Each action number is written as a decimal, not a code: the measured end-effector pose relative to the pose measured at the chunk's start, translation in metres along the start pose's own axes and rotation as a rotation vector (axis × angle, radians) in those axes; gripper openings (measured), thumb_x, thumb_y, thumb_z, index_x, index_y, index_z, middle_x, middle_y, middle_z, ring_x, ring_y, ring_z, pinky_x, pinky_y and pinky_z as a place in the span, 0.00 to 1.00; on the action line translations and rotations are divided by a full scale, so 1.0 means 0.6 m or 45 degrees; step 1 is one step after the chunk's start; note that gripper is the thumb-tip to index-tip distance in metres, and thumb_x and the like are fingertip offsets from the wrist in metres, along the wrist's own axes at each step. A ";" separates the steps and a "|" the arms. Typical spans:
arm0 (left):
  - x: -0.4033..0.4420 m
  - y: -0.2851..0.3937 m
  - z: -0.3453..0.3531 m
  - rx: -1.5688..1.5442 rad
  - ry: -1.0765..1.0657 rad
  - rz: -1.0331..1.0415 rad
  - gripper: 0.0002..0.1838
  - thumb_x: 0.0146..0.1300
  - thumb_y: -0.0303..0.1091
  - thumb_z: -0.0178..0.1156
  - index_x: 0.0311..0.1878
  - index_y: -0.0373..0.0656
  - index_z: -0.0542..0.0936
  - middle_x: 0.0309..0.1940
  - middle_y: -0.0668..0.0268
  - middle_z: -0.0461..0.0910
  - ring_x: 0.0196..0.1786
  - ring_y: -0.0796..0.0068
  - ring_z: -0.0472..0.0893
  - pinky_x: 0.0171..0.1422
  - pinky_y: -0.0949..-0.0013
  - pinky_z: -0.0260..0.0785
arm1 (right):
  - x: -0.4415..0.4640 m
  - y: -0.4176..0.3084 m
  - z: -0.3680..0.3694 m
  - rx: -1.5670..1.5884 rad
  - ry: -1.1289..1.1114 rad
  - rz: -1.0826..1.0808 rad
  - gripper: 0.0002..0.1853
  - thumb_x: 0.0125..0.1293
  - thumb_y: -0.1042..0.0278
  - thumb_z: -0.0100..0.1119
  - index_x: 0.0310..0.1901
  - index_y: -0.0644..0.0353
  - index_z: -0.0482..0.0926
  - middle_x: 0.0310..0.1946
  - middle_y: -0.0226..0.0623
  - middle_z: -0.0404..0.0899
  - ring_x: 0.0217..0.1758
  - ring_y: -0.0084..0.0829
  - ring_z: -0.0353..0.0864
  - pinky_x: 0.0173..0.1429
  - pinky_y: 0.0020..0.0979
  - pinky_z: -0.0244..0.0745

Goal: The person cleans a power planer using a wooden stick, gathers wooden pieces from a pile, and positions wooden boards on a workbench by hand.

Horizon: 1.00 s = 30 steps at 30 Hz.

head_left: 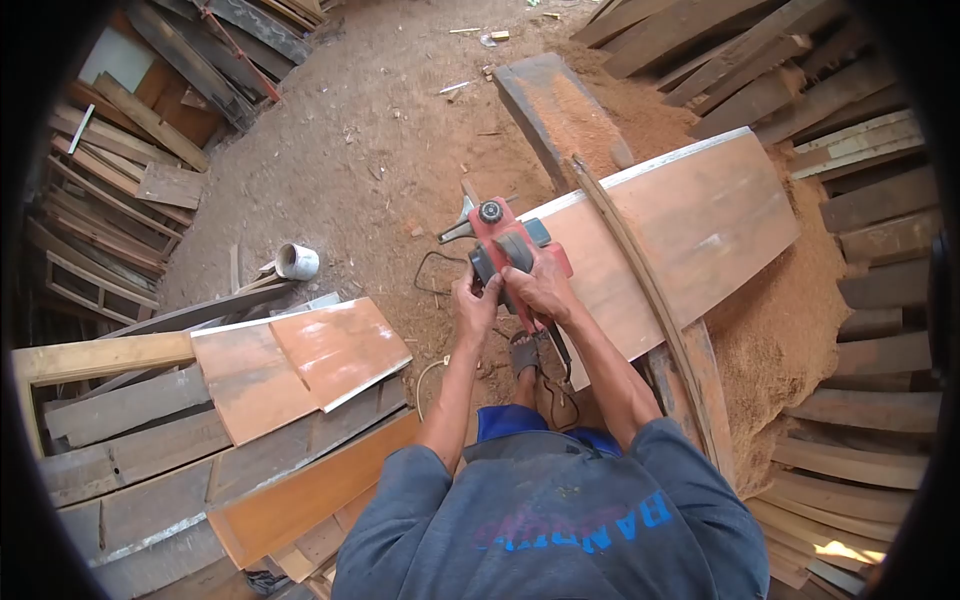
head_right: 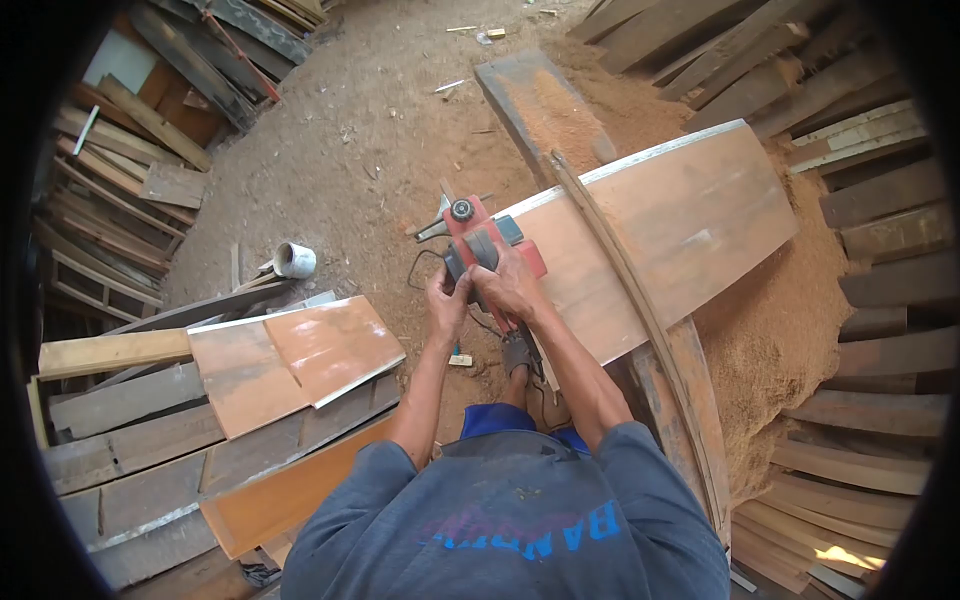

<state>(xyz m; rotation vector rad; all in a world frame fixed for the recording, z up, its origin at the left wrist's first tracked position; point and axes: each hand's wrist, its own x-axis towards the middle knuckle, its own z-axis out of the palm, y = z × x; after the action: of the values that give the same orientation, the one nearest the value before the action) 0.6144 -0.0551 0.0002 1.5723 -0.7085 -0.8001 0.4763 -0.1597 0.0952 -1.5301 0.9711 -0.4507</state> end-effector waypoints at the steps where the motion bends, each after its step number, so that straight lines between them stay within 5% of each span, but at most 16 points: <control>1: -0.009 0.004 0.002 0.013 0.004 -0.003 0.21 0.68 0.39 0.72 0.58 0.35 0.83 0.38 0.62 0.83 0.39 0.74 0.81 0.45 0.65 0.77 | -0.008 0.007 0.002 0.015 0.021 -0.025 0.27 0.62 0.57 0.66 0.56 0.72 0.80 0.44 0.55 0.87 0.48 0.46 0.88 0.55 0.44 0.81; 6: -0.139 0.054 0.031 -0.052 -0.009 -0.073 0.22 0.68 0.39 0.72 0.59 0.35 0.83 0.39 0.58 0.86 0.39 0.71 0.84 0.46 0.63 0.77 | -0.124 0.029 -0.010 -0.068 0.057 -0.043 0.27 0.61 0.58 0.68 0.55 0.72 0.81 0.43 0.55 0.87 0.47 0.44 0.88 0.54 0.43 0.82; 11: -0.331 0.040 0.056 0.471 0.004 -0.031 0.28 0.66 0.37 0.74 0.66 0.35 0.80 0.43 0.54 0.82 0.47 0.60 0.84 0.53 0.60 0.77 | -0.314 0.040 -0.044 0.120 -0.146 0.375 0.26 0.63 0.58 0.69 0.55 0.71 0.80 0.44 0.56 0.86 0.47 0.45 0.87 0.55 0.43 0.81; 16: -0.421 -0.002 0.076 0.297 0.063 -0.101 0.31 0.65 0.38 0.75 0.68 0.35 0.79 0.44 0.54 0.79 0.49 0.60 0.82 0.56 0.60 0.76 | -0.396 0.095 -0.043 0.012 -0.015 0.227 0.25 0.64 0.57 0.70 0.54 0.71 0.80 0.41 0.56 0.86 0.45 0.46 0.87 0.52 0.44 0.82; 20: -0.345 0.027 0.069 0.175 0.077 -0.148 0.29 0.66 0.37 0.74 0.67 0.36 0.80 0.44 0.55 0.80 0.50 0.64 0.82 0.56 0.62 0.76 | -0.321 0.088 -0.031 0.063 -0.044 0.230 0.26 0.64 0.56 0.70 0.54 0.72 0.80 0.41 0.58 0.86 0.46 0.48 0.88 0.53 0.45 0.82; 23: -0.249 0.058 0.041 0.516 0.022 -0.093 0.29 0.69 0.40 0.73 0.68 0.38 0.80 0.50 0.58 0.82 0.53 0.68 0.84 0.58 0.63 0.78 | -0.235 0.003 -0.035 0.073 -0.128 0.330 0.27 0.64 0.55 0.70 0.53 0.72 0.80 0.39 0.58 0.86 0.45 0.48 0.88 0.52 0.46 0.82; 25: -0.172 0.051 0.027 0.214 -0.030 -0.117 0.25 0.71 0.39 0.71 0.67 0.38 0.81 0.50 0.61 0.84 0.52 0.72 0.84 0.56 0.65 0.79 | -0.146 0.070 0.000 -0.121 0.114 -0.222 0.24 0.64 0.56 0.66 0.51 0.72 0.81 0.35 0.56 0.86 0.42 0.47 0.89 0.49 0.45 0.82; 30: 0.014 0.021 0.018 -0.247 0.064 0.004 0.18 0.70 0.34 0.69 0.58 0.34 0.83 0.39 0.65 0.87 0.37 0.81 0.82 0.41 0.71 0.76 | 0.017 -0.026 0.007 -0.077 0.042 -0.154 0.20 0.62 0.60 0.61 0.46 0.71 0.83 0.35 0.56 0.86 0.41 0.46 0.89 0.49 0.44 0.82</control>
<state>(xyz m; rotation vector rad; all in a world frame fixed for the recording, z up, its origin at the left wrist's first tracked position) 0.6103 -0.0701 0.0108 1.4108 -0.5793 -0.8000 0.4900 -0.1659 0.1066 -1.6465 0.9281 -0.5378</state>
